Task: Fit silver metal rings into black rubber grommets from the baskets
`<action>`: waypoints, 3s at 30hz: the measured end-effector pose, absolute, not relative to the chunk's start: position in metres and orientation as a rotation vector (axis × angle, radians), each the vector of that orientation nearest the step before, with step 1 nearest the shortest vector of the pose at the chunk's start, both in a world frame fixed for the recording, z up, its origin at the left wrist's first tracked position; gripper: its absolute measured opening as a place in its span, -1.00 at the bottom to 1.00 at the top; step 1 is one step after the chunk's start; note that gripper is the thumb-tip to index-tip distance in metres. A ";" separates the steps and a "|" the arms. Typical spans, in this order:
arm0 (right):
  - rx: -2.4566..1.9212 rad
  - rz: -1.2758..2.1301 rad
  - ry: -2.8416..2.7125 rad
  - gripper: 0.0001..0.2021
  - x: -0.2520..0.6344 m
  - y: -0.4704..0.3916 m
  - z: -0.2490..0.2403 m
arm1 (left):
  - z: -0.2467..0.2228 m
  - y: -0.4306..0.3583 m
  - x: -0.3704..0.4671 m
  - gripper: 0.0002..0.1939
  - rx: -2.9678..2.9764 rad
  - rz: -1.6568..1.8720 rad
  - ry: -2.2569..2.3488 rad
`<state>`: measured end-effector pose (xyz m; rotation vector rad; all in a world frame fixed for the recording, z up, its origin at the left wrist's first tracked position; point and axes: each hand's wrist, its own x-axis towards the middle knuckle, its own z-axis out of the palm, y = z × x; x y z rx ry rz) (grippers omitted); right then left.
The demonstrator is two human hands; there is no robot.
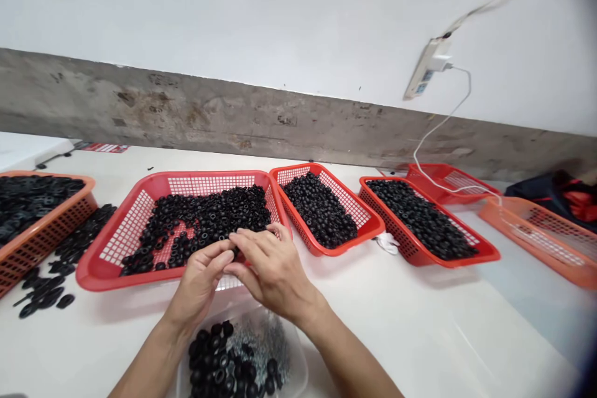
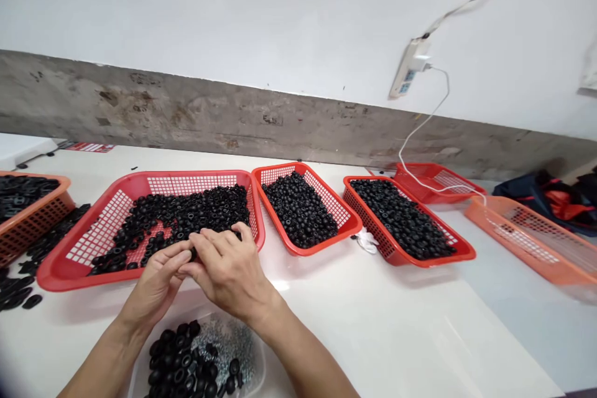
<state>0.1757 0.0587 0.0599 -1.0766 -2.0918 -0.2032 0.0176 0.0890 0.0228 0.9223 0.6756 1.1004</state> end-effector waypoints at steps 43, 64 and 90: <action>-0.968 -0.352 -2.164 -0.78 0.177 0.070 0.042 | 0.018 0.086 0.022 -0.75 1.217 1.061 0.652; -0.786 -0.196 -2.070 -0.68 0.176 0.065 0.039 | 0.023 0.085 0.014 -0.71 0.945 0.890 0.494; -0.830 -0.125 -2.163 -0.49 0.182 -0.006 0.028 | 0.034 -0.005 0.022 -0.81 0.954 1.016 0.776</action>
